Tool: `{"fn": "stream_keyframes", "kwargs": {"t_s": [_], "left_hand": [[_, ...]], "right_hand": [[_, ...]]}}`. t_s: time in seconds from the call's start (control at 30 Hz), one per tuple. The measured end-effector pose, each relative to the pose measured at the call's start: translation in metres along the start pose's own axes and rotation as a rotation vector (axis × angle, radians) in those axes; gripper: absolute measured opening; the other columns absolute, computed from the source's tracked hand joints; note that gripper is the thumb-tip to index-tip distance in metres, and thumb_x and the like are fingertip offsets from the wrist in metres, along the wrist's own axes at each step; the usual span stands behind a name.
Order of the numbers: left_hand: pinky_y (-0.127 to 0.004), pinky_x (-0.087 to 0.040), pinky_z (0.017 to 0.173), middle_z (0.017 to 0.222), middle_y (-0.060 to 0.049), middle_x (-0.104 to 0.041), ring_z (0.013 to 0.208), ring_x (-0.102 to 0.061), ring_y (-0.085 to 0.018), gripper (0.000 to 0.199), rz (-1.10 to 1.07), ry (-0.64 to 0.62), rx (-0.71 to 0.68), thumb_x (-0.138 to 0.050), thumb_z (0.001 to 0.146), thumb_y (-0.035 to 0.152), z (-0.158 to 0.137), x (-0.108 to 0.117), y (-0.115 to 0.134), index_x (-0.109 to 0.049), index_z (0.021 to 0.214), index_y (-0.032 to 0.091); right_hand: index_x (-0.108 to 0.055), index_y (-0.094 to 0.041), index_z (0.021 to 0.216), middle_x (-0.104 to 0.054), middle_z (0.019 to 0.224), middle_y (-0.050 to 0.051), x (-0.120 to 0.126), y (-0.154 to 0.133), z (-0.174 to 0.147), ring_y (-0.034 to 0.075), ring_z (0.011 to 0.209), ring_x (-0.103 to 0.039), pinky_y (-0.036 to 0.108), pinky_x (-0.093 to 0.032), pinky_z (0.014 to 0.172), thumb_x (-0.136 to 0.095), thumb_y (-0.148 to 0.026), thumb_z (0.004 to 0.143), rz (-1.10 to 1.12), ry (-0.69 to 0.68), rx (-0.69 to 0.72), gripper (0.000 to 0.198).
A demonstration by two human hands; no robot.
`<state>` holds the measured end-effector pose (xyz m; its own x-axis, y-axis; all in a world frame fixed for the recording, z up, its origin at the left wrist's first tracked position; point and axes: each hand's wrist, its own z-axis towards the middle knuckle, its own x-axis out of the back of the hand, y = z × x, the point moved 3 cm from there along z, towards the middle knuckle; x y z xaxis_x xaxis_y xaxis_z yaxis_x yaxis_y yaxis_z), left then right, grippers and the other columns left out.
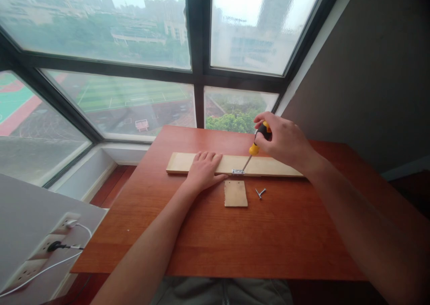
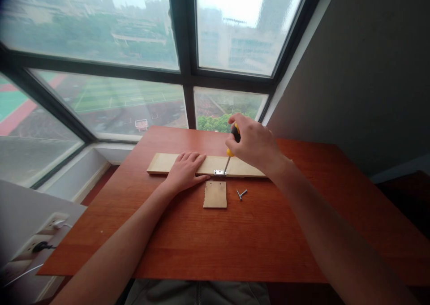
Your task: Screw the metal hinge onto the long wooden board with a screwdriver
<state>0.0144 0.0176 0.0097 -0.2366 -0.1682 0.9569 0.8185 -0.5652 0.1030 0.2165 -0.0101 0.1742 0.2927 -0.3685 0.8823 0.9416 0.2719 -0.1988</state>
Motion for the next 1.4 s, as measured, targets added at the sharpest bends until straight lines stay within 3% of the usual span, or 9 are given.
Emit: {"fn": "stream_keyframes", "kwargs": {"t_s": [0.1,0.27,0.47,0.63,0.7,0.83,1.03,1.2,1.4], "left_hand": [[-0.044,-0.029,0.108,0.127,-0.012,-0.055,0.119,-0.047,-0.03,0.067,0.001,0.0,-0.003,-0.058,0.081,0.063,-0.0001,0.0,0.0003,-0.048,0.132,0.023],[-0.045,-0.028,0.108,0.128,-0.012,-0.055,0.12,-0.046,-0.03,0.067,-0.016,-0.001,0.006,-0.057,0.081,0.064,0.0,0.0003,0.0,-0.048,0.134,0.023],[-0.045,-0.027,0.108,0.128,-0.012,-0.055,0.12,-0.046,-0.031,0.067,-0.028,-0.001,0.016,-0.057,0.08,0.064,0.0,0.0004,0.0001,-0.048,0.134,0.024],[-0.045,-0.028,0.108,0.128,-0.012,-0.055,0.12,-0.046,-0.031,0.067,-0.024,0.008,0.006,-0.057,0.081,0.063,-0.0003,0.0009,0.0005,-0.048,0.134,0.023],[-0.045,-0.028,0.108,0.127,-0.012,-0.056,0.12,-0.046,-0.031,0.067,-0.023,0.006,0.007,-0.057,0.081,0.063,-0.0003,0.0011,0.0006,-0.048,0.133,0.023],[-0.046,-0.027,0.108,0.127,-0.012,-0.056,0.12,-0.046,-0.031,0.065,-0.02,-0.007,0.015,-0.058,0.08,0.063,0.0,0.0014,0.0006,-0.049,0.132,0.025],[-0.045,-0.028,0.107,0.127,-0.012,-0.056,0.119,-0.047,-0.031,0.065,-0.019,0.0,-0.003,-0.057,0.081,0.064,0.0005,0.0015,0.0003,-0.049,0.132,0.024],[-0.044,-0.028,0.106,0.127,-0.012,-0.057,0.119,-0.047,-0.031,0.066,-0.015,0.005,-0.006,-0.056,0.081,0.065,0.0007,0.0011,-0.0002,-0.049,0.132,0.024],[-0.044,-0.029,0.106,0.125,-0.011,-0.057,0.118,-0.048,-0.03,0.066,-0.011,0.002,-0.01,-0.055,0.081,0.066,0.001,0.0014,0.0,-0.049,0.132,0.023]], "right_hand": [[-0.058,-0.025,0.11,-0.07,0.103,0.005,0.0006,-0.0006,-0.0008,0.021,0.077,-0.063,0.032,-0.041,0.062,-0.056,-0.026,0.078,0.01,-0.012,0.006,0.032],[-0.062,-0.026,0.103,-0.07,0.087,0.005,0.0007,0.0006,0.0,0.024,0.074,-0.063,0.033,-0.038,0.059,-0.053,-0.043,0.086,-0.066,0.007,-0.022,0.025],[-0.057,-0.025,0.113,-0.07,0.104,0.005,0.0005,-0.001,-0.0016,0.023,0.082,-0.064,0.033,-0.041,0.063,-0.055,-0.025,0.078,0.015,-0.009,0.006,0.035],[-0.061,-0.026,0.105,-0.07,0.09,0.005,0.0005,-0.0003,-0.0014,0.023,0.075,-0.063,0.033,-0.039,0.059,-0.054,-0.04,0.085,-0.037,0.01,-0.014,0.026],[-0.061,-0.025,0.107,-0.07,0.09,0.005,0.0003,0.0,-0.0013,0.023,0.076,-0.063,0.033,-0.039,0.06,-0.054,-0.037,0.084,-0.024,0.011,-0.017,0.026],[-0.057,-0.025,0.113,-0.069,0.109,0.005,0.0005,-0.0015,-0.002,0.022,0.081,-0.063,0.032,-0.041,0.063,-0.055,-0.022,0.076,0.035,-0.004,0.018,0.037],[-0.063,-0.025,0.103,-0.07,0.094,0.006,0.0011,-0.001,-0.0007,0.023,0.078,-0.062,0.033,-0.039,0.06,-0.054,-0.039,0.084,-0.034,0.039,0.003,0.025],[-0.06,-0.025,0.11,-0.07,0.108,0.005,0.0008,-0.0016,-0.0014,0.023,0.083,-0.064,0.034,-0.041,0.063,-0.055,-0.024,0.078,0.002,0.02,0.018,0.032],[-0.063,-0.026,0.103,-0.071,0.091,0.005,0.0017,-0.0009,-0.0012,0.025,0.076,-0.063,0.034,-0.039,0.059,-0.053,-0.043,0.085,-0.072,0.042,-0.023,0.026]]}}
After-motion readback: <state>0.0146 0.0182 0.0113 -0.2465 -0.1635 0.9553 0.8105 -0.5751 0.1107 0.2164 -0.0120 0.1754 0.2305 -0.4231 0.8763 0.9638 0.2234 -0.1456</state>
